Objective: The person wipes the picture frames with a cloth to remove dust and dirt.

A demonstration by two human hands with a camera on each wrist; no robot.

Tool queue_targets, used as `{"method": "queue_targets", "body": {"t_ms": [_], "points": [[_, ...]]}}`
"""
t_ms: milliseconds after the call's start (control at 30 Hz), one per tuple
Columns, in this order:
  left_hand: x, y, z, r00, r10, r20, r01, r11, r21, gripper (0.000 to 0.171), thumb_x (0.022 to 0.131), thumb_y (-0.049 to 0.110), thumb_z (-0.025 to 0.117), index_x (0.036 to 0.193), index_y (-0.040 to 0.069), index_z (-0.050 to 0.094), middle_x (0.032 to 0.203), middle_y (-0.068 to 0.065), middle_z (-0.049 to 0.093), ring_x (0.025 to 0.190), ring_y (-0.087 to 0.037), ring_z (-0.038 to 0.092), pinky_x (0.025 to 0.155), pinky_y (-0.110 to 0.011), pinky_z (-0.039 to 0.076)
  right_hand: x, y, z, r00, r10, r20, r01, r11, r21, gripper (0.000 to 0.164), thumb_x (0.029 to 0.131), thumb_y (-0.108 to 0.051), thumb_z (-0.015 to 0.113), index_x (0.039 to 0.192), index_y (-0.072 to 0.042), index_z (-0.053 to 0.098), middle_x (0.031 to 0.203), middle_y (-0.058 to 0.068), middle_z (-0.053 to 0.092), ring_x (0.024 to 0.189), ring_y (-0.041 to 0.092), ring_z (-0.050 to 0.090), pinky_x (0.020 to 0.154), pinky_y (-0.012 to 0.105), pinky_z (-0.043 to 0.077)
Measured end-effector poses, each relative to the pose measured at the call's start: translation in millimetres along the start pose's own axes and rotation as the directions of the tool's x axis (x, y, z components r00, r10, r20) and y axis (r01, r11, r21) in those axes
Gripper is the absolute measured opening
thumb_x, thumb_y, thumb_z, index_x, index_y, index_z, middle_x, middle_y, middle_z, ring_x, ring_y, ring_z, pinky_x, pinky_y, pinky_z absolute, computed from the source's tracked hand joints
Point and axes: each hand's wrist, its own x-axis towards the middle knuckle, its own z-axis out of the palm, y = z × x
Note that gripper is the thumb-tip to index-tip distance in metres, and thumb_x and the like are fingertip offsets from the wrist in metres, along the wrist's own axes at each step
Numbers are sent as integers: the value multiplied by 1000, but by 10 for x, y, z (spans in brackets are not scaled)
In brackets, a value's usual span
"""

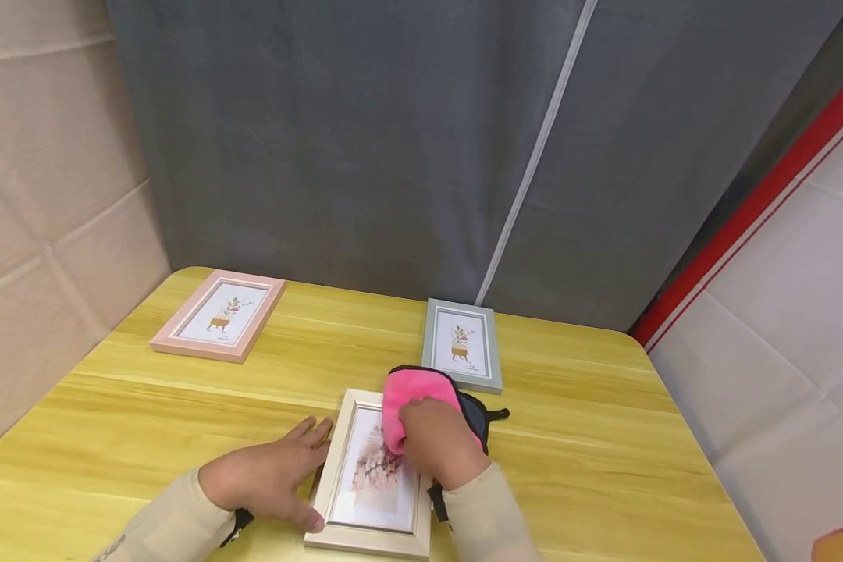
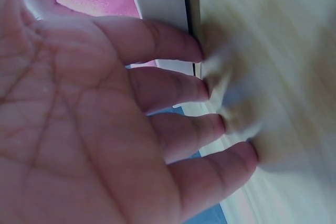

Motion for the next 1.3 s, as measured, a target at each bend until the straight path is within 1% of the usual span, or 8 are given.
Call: {"method": "queue_targets", "body": {"t_ms": [100, 200, 500, 600, 700, 800, 1033, 1300], "points": [[0, -9, -1, 1000, 13, -2, -13, 1000, 1, 102, 69, 50, 85, 144, -6, 45, 156, -31, 23, 142, -53, 16, 112, -59, 26, 38, -81, 45, 999, -40, 15, 41, 999, -33, 23, 83, -6, 73, 104, -12, 72, 99, 1, 70, 100, 21, 63, 96, 39, 50], [4, -9, 1, 1000, 16, 1, -16, 1000, 19, 100, 70, 51, 84, 144, -6, 46, 156, -30, 25, 143, -52, 17, 112, -58, 27, 70, -160, 114, 996, -90, 27, 92, 994, -56, 41, 84, -9, 74, 125, -12, 69, 128, 7, 66, 127, 26, 54, 107, 43, 41], [12, 14, 4, 1000, -11, 7, 10, 999, 45, 100, 70, 53, 83, 142, -7, 48, 157, -27, 26, 144, -48, 18, 113, -56, 28, 84, -191, 166, 991, -116, 69, 115, 993, 18, 51, 92, -10, 66, 142, -14, 57, 148, 5, 50, 141, 24, 38, 114, 43, 32], [8, 18, 2, 1000, -19, 8, 18, 999, 32, 100, 70, 52, 84, 141, -7, 48, 157, -27, 25, 145, -48, 17, 113, -56, 27, 50, -150, 97, 990, -128, 54, 126, 991, 40, 46, 90, -5, 65, 136, -13, 62, 139, 4, 58, 134, 23, 47, 111, 42, 36], [1, 20, 1, 1000, -14, 4, 14, 1000, 21, 100, 69, 51, 84, 141, -8, 48, 157, -28, 24, 144, -49, 16, 113, -56, 26, 4, -96, -4, 992, -123, 25, 121, 991, 58, 35, 85, 0, 67, 118, -12, 69, 113, 0, 67, 109, 19, 59, 101, 39, 46], [-5, 19, -2, 1000, -11, 3, 11, 1000, 12, 101, 69, 51, 85, 141, -9, 47, 157, -30, 23, 144, -50, 16, 113, -57, 25, -50, -29, -103, 998, -69, 4, 69, 996, 58, 31, 81, 4, 67, 107, -12, 69, 96, -3, 65, 91, 17, 58, 91, 39, 51], [-9, 16, -10, 999, -30, 22, 30, 999, 12, 103, 69, 53, 84, 141, -10, 46, 158, -28, 21, 145, -48, 13, 113, -57, 25, -109, 80, -189, 994, 108, 30, -110, 993, 49, 16, 83, 2, 68, 90, -11, 68, 79, -2, 58, 74, 18, 52, 76, 38, 50], [-2, 7, -7, 999, -29, 16, 28, 999, 23, 103, 68, 55, 84, 141, -9, 47, 159, -27, 21, 145, -48, 14, 113, -57, 26, -30, -36, -34, 997, 81, 2, -81, 994, -71, 17, 82, -8, 71, 71, -13, 59, 67, -1, 50, 66, 18, 45, 65, 32, 44]]}}
